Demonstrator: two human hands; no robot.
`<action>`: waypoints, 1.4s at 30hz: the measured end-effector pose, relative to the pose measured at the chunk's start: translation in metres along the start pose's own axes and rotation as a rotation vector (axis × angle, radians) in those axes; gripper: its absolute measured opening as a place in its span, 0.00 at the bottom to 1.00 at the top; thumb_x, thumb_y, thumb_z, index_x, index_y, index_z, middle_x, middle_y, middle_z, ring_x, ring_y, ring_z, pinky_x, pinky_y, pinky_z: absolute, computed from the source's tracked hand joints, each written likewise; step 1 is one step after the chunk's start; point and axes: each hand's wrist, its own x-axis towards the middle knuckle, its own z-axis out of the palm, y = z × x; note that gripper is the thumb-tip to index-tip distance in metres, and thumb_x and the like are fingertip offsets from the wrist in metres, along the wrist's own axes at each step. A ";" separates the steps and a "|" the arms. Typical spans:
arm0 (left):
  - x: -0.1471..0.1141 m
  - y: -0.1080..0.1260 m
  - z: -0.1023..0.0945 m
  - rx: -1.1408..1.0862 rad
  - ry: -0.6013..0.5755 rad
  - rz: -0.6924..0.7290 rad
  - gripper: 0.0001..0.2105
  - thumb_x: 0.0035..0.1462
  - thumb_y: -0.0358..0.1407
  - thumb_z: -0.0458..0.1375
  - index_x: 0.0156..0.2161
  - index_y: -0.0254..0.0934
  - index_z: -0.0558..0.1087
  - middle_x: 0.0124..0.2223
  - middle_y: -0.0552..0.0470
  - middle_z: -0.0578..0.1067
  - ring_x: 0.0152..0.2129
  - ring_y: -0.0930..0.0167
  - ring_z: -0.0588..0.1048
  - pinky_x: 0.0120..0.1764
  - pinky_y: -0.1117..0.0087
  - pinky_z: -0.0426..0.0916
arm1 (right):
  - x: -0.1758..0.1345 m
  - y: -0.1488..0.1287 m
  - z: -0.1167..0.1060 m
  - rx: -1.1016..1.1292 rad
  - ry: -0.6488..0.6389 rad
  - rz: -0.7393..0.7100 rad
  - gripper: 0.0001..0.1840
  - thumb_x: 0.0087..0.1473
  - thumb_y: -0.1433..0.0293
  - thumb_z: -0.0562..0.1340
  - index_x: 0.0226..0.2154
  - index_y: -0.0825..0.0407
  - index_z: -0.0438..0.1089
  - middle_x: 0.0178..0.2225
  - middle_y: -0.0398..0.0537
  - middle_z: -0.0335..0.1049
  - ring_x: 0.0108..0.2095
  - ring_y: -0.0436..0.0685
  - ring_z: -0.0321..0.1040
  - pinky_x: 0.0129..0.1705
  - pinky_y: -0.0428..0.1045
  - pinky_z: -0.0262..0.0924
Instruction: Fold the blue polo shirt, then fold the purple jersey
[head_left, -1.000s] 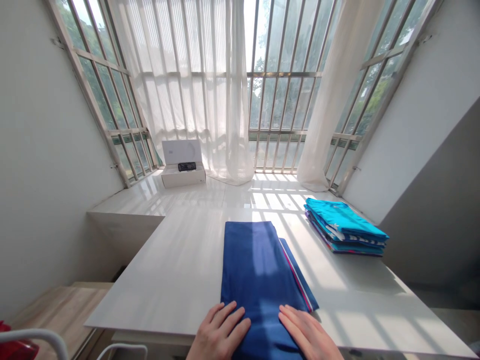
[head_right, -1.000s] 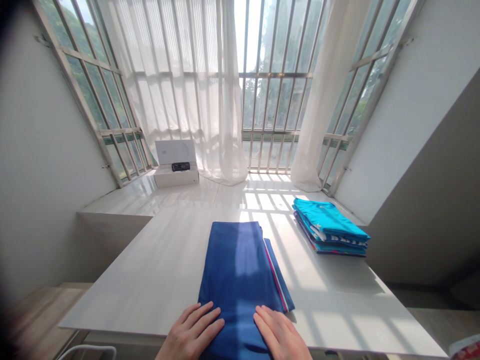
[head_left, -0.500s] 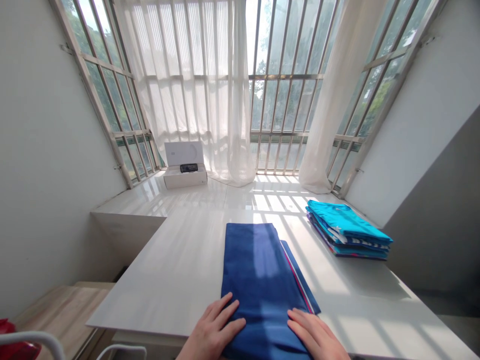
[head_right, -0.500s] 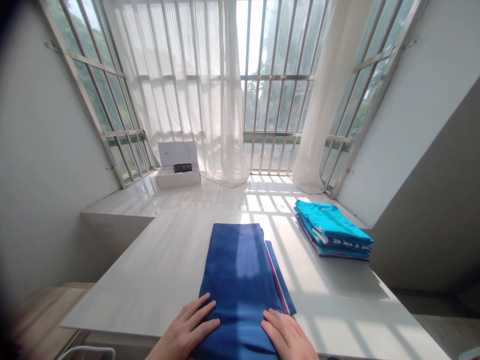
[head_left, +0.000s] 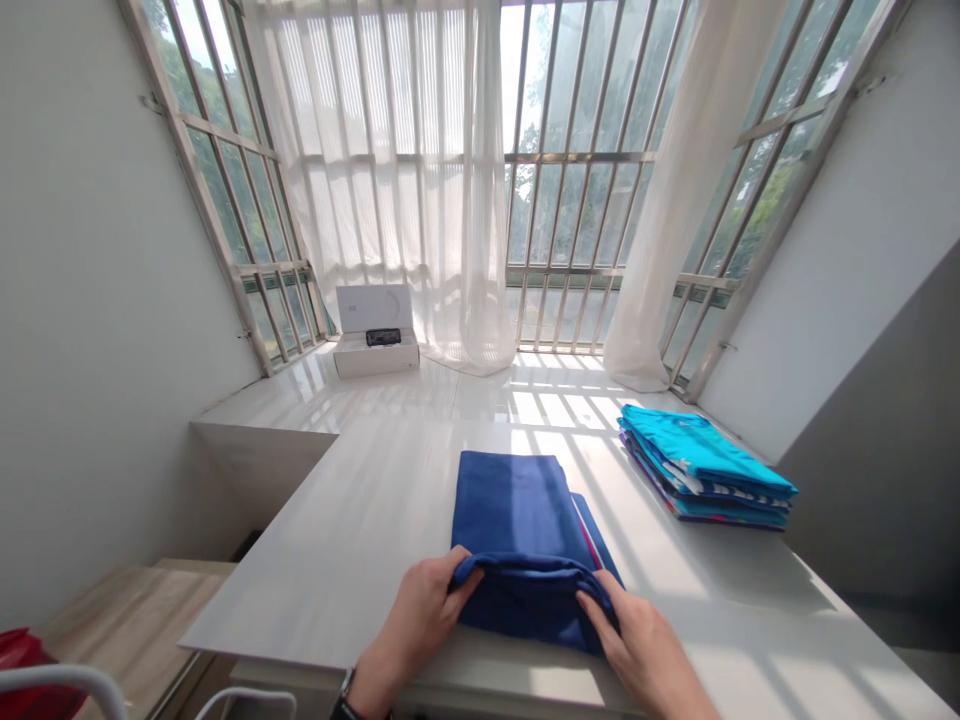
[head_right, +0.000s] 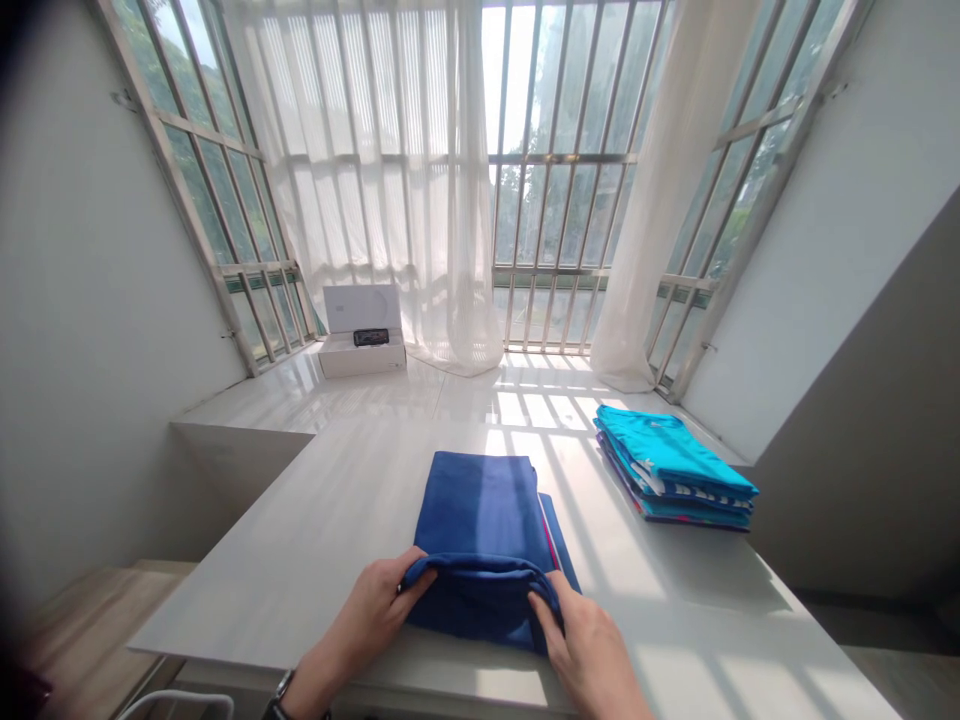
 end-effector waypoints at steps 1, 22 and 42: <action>0.003 -0.001 0.003 0.001 0.021 -0.005 0.13 0.69 0.40 0.50 0.33 0.41 0.70 0.28 0.56 0.75 0.26 0.70 0.73 0.32 0.73 0.62 | 0.004 -0.003 -0.001 -0.024 -0.013 0.037 0.16 0.67 0.59 0.51 0.40 0.46 0.72 0.30 0.49 0.81 0.36 0.64 0.80 0.33 0.49 0.65; 0.024 0.006 -0.003 0.491 -0.011 -0.212 0.18 0.73 0.46 0.47 0.41 0.38 0.74 0.35 0.45 0.81 0.34 0.59 0.82 0.34 0.67 0.68 | 0.022 -0.023 -0.019 -0.310 -0.069 0.267 0.25 0.69 0.51 0.51 0.46 0.50 0.76 0.33 0.56 0.81 0.37 0.67 0.80 0.34 0.51 0.63; 0.034 -0.015 0.001 -0.092 0.163 0.120 0.13 0.68 0.35 0.52 0.55 0.42 0.71 0.45 0.50 0.80 0.41 0.67 0.79 0.45 0.65 0.75 | 0.026 -0.022 -0.019 -0.291 -0.093 0.261 0.26 0.69 0.51 0.50 0.49 0.50 0.76 0.36 0.57 0.82 0.40 0.69 0.80 0.37 0.53 0.65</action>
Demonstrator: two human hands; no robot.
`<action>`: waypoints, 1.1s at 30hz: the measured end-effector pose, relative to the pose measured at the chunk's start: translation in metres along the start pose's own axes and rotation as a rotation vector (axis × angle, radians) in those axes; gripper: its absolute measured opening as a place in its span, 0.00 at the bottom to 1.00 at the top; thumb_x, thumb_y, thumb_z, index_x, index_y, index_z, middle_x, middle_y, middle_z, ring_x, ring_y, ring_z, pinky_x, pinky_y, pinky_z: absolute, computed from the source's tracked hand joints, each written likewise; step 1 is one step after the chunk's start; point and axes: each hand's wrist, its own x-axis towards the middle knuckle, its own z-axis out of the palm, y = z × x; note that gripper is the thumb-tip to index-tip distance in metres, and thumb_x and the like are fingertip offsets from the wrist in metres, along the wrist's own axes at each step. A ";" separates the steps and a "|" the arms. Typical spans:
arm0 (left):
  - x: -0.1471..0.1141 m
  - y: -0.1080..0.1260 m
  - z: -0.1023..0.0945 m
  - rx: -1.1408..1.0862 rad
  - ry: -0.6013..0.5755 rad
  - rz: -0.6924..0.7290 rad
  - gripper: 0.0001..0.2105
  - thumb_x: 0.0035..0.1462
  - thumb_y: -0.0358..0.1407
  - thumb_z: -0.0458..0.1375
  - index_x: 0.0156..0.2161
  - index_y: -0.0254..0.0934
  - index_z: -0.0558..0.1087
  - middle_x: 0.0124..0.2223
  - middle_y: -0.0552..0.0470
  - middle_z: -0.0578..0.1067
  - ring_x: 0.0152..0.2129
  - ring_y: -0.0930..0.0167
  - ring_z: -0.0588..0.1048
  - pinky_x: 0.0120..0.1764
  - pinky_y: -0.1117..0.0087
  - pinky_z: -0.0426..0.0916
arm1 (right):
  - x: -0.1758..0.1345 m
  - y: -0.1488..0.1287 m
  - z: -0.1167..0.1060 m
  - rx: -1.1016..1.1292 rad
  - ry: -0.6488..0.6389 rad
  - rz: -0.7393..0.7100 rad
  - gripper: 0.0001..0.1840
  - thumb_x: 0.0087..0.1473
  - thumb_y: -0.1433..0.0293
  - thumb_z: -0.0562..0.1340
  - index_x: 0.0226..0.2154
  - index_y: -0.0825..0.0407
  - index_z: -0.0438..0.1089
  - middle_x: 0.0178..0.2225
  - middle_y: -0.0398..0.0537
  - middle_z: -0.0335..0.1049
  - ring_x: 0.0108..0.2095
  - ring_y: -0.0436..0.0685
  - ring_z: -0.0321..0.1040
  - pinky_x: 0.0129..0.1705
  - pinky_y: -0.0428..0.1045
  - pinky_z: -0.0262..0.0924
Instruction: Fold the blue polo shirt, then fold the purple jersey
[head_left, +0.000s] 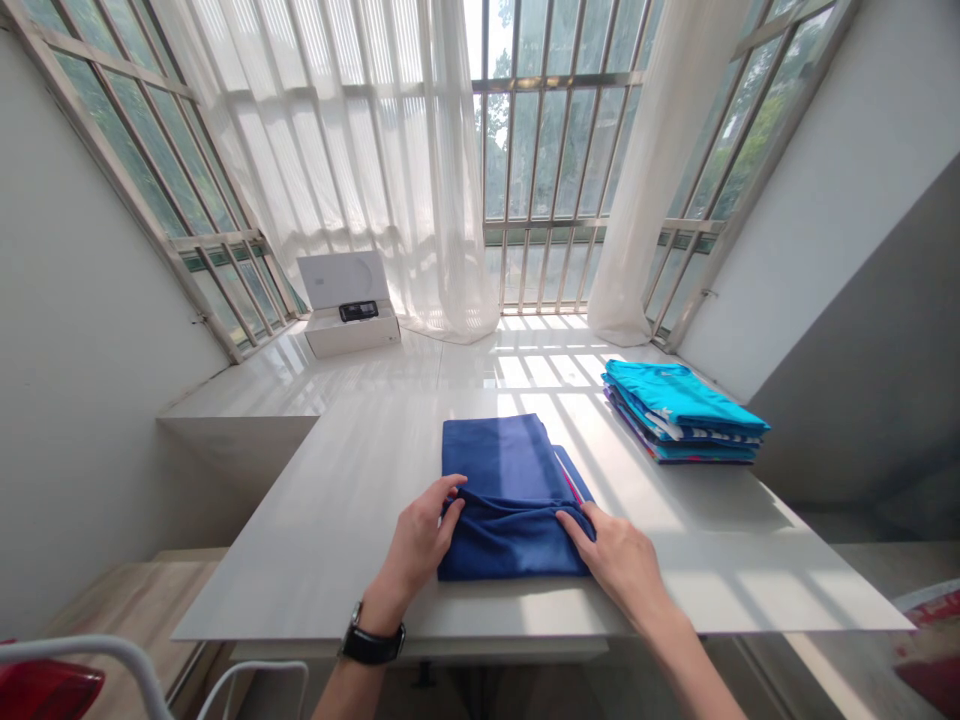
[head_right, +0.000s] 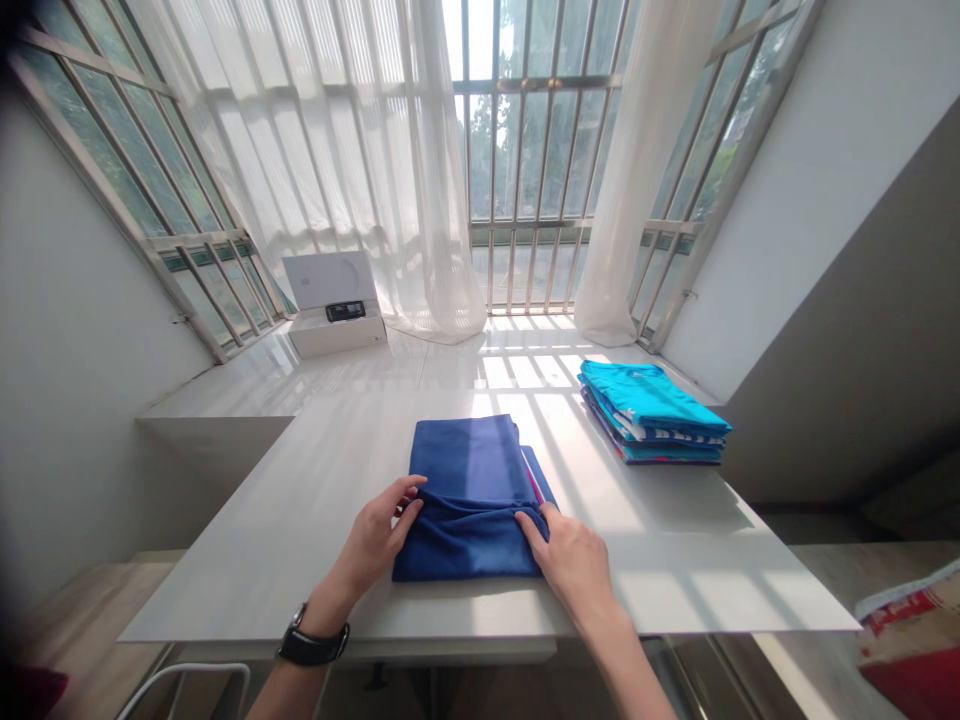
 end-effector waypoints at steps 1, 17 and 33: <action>-0.001 0.000 -0.002 0.012 -0.021 0.064 0.14 0.68 0.34 0.52 0.56 0.43 0.70 0.48 0.49 0.79 0.44 0.67 0.79 0.48 0.65 0.75 | 0.000 0.000 0.001 0.001 0.001 0.001 0.26 0.69 0.51 0.51 0.49 0.50 0.76 0.36 0.57 0.82 0.40 0.69 0.80 0.37 0.53 0.64; 0.002 0.014 -0.005 0.335 -0.106 0.412 0.06 0.69 0.30 0.55 0.42 0.38 0.74 0.45 0.48 0.79 0.43 0.64 0.76 0.47 0.60 0.74 | -0.001 0.003 0.009 0.054 0.017 -0.007 0.27 0.69 0.51 0.49 0.49 0.51 0.74 0.37 0.57 0.82 0.40 0.68 0.80 0.39 0.54 0.66; 0.008 0.011 -0.008 0.400 -0.208 0.309 0.04 0.60 0.30 0.66 0.39 0.39 0.76 0.46 0.50 0.79 0.45 0.61 0.76 0.48 0.58 0.72 | -0.002 0.004 0.017 0.059 0.030 0.014 0.28 0.69 0.51 0.49 0.51 0.52 0.74 0.39 0.58 0.82 0.42 0.69 0.80 0.41 0.55 0.67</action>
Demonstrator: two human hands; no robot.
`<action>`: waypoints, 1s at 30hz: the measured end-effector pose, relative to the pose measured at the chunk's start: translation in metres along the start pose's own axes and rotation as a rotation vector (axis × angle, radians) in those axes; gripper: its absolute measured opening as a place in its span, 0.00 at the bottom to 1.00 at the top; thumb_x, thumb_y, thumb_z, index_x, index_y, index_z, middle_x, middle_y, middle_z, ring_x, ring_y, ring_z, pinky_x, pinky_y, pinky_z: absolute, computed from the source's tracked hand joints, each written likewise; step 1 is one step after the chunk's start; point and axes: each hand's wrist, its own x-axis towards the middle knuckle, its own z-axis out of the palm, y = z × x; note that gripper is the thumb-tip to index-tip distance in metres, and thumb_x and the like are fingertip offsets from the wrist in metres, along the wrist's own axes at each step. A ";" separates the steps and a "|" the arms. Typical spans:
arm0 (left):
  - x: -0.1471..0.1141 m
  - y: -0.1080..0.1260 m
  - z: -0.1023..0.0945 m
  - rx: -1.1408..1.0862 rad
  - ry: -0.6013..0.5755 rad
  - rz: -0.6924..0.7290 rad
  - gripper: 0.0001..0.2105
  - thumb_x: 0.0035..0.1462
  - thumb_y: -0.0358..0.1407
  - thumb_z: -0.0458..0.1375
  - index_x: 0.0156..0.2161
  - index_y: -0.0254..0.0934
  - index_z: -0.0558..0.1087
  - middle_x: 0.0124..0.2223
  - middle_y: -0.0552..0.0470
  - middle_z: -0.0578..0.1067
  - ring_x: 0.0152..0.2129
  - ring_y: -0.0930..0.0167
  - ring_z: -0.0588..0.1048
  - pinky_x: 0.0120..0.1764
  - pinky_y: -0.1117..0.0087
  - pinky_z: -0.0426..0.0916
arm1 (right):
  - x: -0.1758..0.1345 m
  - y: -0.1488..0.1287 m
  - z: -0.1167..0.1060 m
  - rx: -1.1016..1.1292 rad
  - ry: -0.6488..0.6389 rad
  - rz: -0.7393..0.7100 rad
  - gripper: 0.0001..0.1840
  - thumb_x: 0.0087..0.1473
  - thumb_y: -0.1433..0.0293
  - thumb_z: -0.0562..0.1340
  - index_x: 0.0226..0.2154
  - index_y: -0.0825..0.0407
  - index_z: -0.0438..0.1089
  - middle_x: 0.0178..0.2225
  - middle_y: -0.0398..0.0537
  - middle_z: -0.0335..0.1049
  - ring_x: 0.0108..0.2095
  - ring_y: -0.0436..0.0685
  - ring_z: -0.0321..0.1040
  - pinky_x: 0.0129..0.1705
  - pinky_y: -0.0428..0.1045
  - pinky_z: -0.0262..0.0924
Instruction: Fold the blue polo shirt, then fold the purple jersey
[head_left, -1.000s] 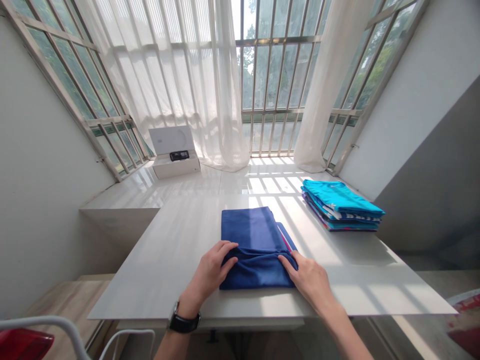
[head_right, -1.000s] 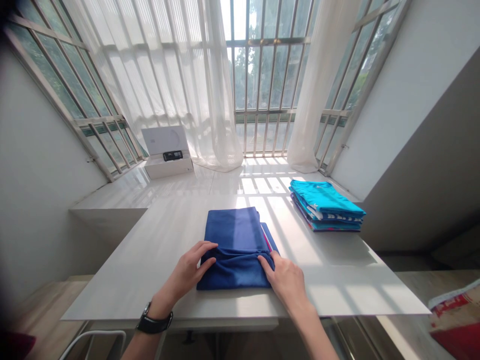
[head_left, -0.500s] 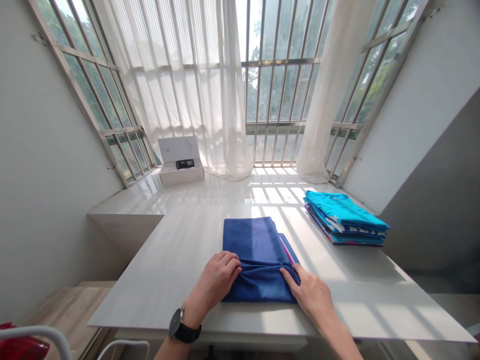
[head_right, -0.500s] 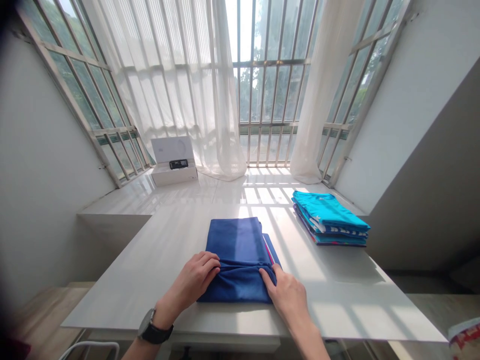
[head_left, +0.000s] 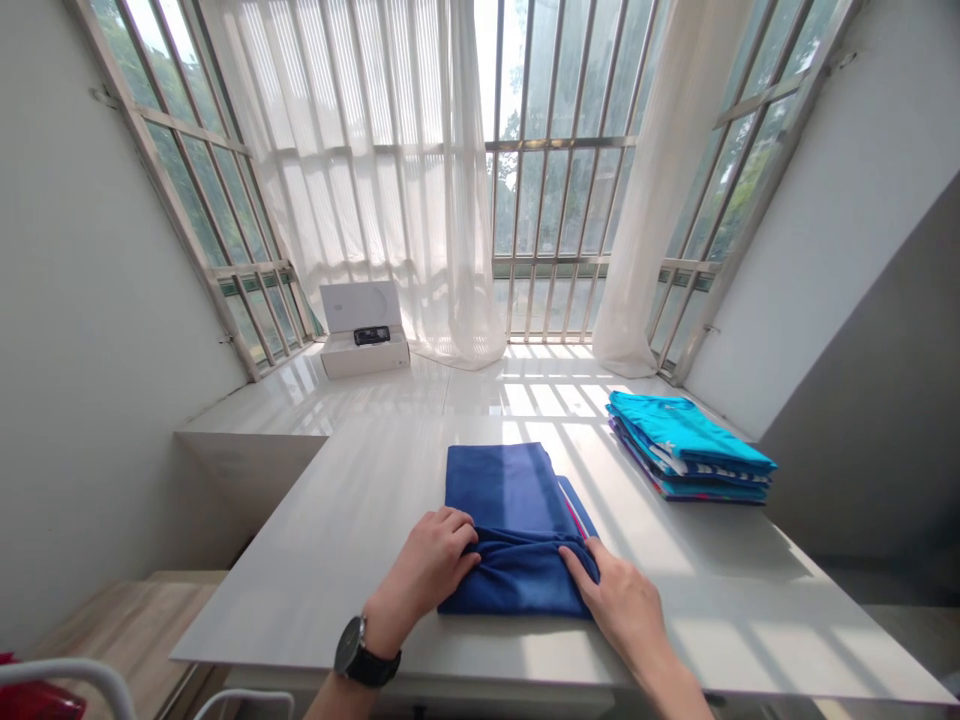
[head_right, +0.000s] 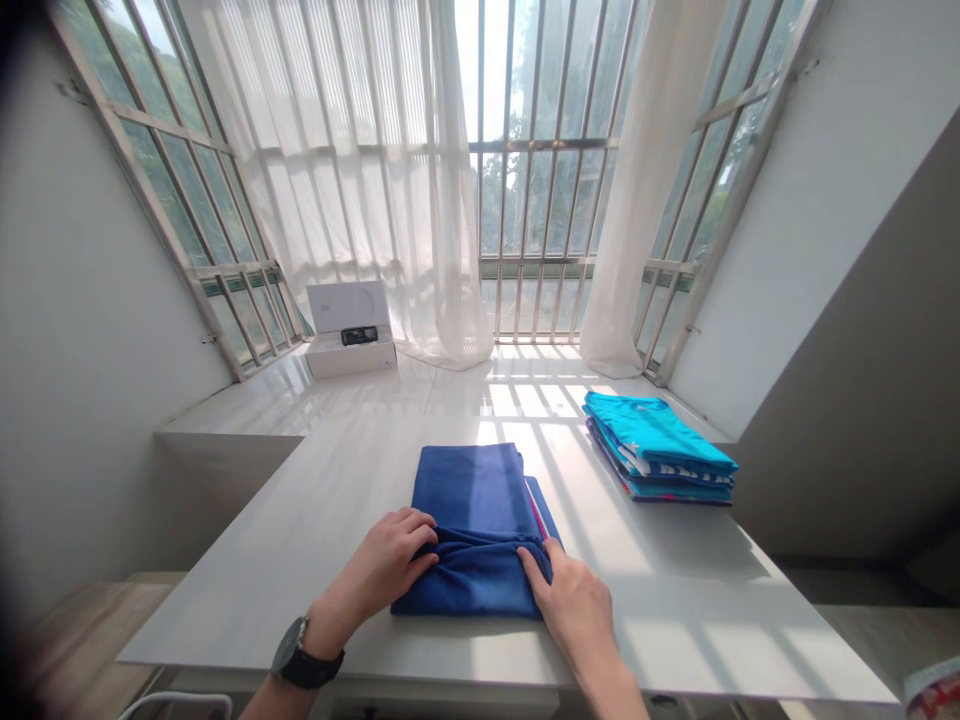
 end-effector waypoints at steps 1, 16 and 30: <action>0.000 0.000 -0.001 -0.001 0.010 0.026 0.03 0.61 0.29 0.65 0.38 0.38 0.75 0.46 0.50 0.79 0.45 0.62 0.76 0.48 0.58 0.72 | 0.000 0.000 0.000 0.003 0.004 0.000 0.28 0.69 0.51 0.49 0.52 0.51 0.74 0.40 0.58 0.82 0.42 0.69 0.80 0.41 0.55 0.67; -0.001 0.002 0.000 -0.080 0.169 0.168 0.03 0.64 0.29 0.60 0.39 0.39 0.74 0.36 0.53 0.80 0.41 0.64 0.75 0.47 0.60 0.68 | 0.001 -0.001 0.000 -0.020 -0.013 0.010 0.28 0.69 0.50 0.48 0.51 0.50 0.73 0.40 0.57 0.82 0.42 0.68 0.80 0.42 0.54 0.68; 0.005 0.011 -0.005 0.017 0.034 -0.036 0.07 0.69 0.32 0.54 0.39 0.39 0.74 0.35 0.51 0.78 0.34 0.65 0.75 0.43 0.62 0.68 | 0.001 0.000 0.003 -0.002 -0.016 0.023 0.28 0.69 0.51 0.48 0.53 0.50 0.73 0.43 0.58 0.82 0.45 0.69 0.79 0.44 0.55 0.68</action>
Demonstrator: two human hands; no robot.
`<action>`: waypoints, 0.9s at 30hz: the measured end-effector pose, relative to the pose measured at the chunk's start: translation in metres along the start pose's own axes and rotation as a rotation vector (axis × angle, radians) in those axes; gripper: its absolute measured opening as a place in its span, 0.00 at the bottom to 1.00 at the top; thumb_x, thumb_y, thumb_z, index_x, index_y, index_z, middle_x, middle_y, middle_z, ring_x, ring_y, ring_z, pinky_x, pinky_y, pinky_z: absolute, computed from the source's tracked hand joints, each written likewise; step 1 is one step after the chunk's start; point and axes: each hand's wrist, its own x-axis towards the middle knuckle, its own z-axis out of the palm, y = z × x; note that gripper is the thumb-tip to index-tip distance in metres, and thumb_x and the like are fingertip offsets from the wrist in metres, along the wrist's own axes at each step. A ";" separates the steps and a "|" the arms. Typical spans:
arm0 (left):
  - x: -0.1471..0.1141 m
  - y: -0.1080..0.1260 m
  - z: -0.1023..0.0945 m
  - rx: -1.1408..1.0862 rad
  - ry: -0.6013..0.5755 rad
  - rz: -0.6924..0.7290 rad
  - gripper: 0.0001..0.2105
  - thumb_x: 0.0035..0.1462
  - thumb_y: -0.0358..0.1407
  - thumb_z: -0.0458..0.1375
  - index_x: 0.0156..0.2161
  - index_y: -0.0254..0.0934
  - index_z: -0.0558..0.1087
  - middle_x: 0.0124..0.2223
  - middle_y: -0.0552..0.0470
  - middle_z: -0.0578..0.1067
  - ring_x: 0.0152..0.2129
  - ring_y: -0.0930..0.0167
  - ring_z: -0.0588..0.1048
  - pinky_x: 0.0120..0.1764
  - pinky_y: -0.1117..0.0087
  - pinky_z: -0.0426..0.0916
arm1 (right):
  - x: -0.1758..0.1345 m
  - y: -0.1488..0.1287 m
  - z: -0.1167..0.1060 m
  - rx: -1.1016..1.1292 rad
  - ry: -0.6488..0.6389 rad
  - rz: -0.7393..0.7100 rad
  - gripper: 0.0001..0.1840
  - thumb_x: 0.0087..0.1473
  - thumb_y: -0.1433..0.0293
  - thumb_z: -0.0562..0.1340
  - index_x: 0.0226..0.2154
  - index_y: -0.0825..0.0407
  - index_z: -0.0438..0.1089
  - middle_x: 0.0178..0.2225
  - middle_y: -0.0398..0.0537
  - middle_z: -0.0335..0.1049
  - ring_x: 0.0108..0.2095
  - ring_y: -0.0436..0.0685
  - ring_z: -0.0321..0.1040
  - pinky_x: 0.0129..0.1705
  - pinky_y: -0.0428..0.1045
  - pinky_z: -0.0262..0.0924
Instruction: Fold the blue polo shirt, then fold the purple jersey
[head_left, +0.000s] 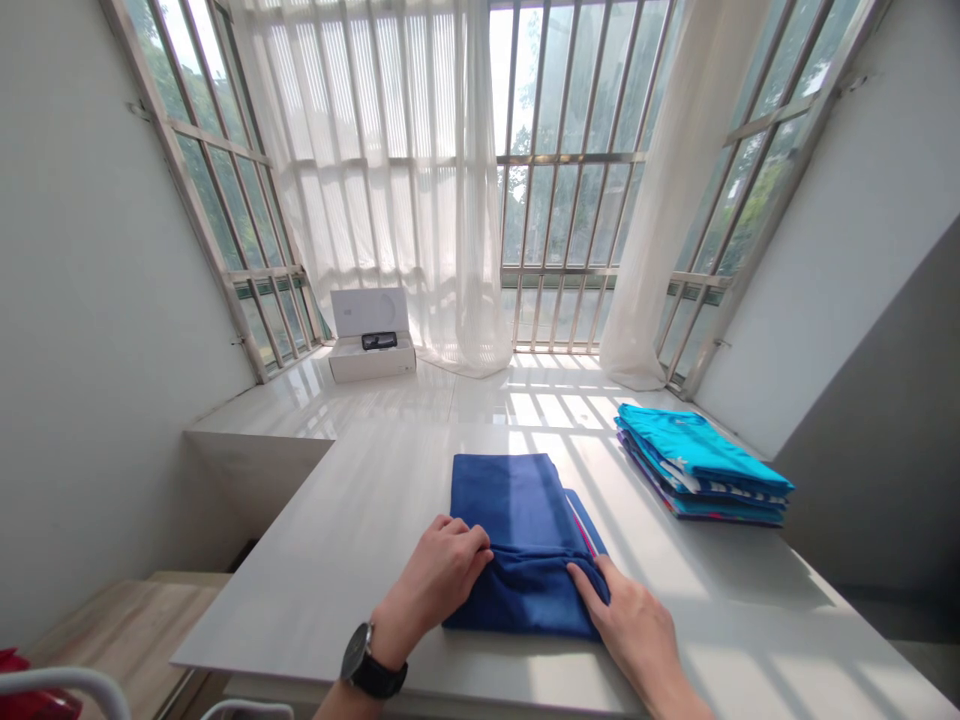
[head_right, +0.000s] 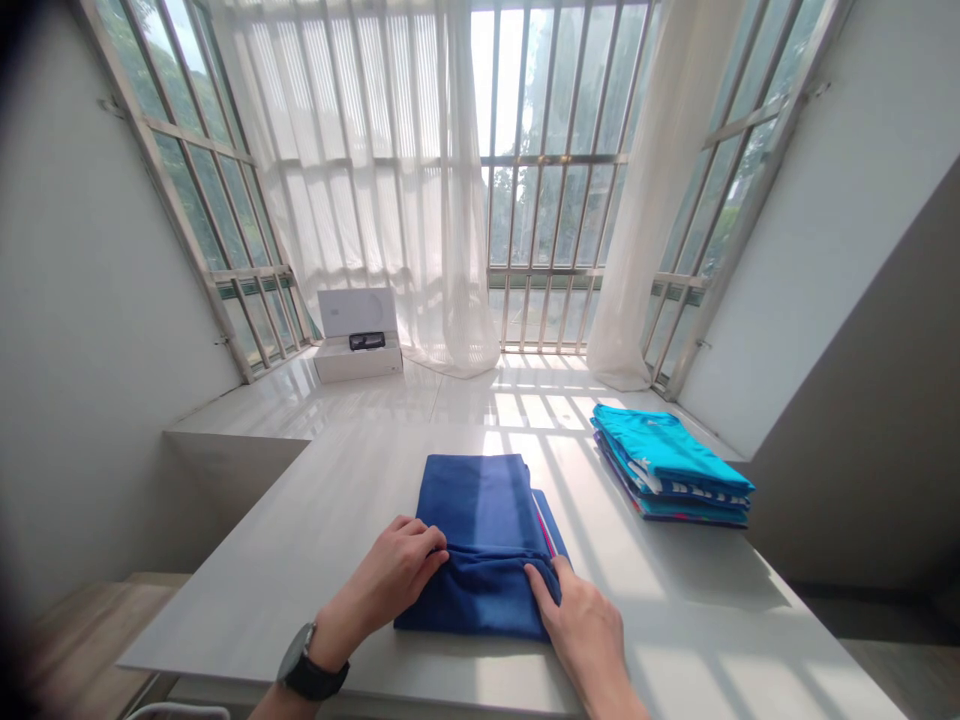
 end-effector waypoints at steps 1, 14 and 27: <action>0.002 0.000 0.000 0.009 -0.012 -0.033 0.07 0.69 0.33 0.54 0.39 0.39 0.74 0.35 0.51 0.78 0.34 0.65 0.76 0.43 0.62 0.68 | 0.000 0.001 0.001 0.001 0.003 -0.002 0.28 0.69 0.51 0.48 0.53 0.50 0.73 0.43 0.58 0.82 0.45 0.69 0.79 0.44 0.55 0.68; 0.003 -0.009 0.018 -0.042 0.027 -0.387 0.14 0.68 0.41 0.55 0.32 0.39 0.76 0.33 0.49 0.78 0.36 0.65 0.77 0.41 0.67 0.67 | 0.003 -0.001 -0.005 0.011 -0.029 0.001 0.29 0.70 0.52 0.44 0.52 0.50 0.73 0.39 0.58 0.82 0.44 0.70 0.79 0.43 0.56 0.67; 0.001 -0.014 0.030 -0.071 0.088 -0.393 0.10 0.67 0.37 0.58 0.33 0.38 0.73 0.38 0.51 0.77 0.38 0.67 0.77 0.41 0.69 0.67 | 0.011 0.009 0.000 0.139 0.058 -0.064 0.27 0.68 0.52 0.47 0.36 0.47 0.77 0.36 0.53 0.83 0.42 0.64 0.80 0.41 0.50 0.66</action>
